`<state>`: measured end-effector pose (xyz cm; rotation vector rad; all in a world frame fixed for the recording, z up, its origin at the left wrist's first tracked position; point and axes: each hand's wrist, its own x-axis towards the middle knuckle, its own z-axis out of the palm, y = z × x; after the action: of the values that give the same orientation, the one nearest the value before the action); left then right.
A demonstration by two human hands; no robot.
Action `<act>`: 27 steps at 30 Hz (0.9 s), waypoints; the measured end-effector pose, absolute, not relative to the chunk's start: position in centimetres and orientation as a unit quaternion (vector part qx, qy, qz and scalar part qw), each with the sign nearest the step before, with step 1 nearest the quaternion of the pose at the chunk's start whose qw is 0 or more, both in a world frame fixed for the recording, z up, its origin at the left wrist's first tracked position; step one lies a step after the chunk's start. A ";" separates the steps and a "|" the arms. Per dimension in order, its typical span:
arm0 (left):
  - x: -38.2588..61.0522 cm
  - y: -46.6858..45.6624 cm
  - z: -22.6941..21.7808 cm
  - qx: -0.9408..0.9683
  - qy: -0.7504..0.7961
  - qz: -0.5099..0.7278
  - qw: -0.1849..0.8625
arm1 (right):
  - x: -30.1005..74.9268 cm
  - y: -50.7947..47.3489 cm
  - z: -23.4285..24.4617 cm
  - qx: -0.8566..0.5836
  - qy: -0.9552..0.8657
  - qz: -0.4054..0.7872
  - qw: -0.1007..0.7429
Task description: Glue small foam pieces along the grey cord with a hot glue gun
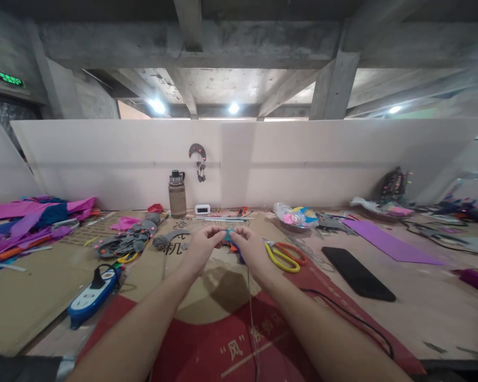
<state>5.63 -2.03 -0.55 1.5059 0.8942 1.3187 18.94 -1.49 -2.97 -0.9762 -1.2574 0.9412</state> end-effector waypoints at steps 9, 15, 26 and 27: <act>5.4 -1.5 -0.9 0.588 0.374 0.535 0.478 | 18.5 -3.3 -1.5 -0.414 -0.569 0.378 0.602; 5.4 -1.6 -0.6 0.610 0.391 0.537 0.432 | 18.5 -3.4 -1.6 -0.437 -0.603 0.324 0.583; 5.1 -1.1 -0.8 0.618 0.416 0.540 0.392 | 18.9 -3.3 -1.8 -0.457 -0.640 0.234 0.572; 5.1 -1.2 -0.7 0.622 0.416 0.536 0.391 | 18.9 -3.3 -1.8 -0.459 -0.637 0.234 0.573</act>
<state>5.09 -1.19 -0.73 1.5803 1.0558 1.3626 18.92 -3.26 -1.81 -1.0767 -1.4941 0.5484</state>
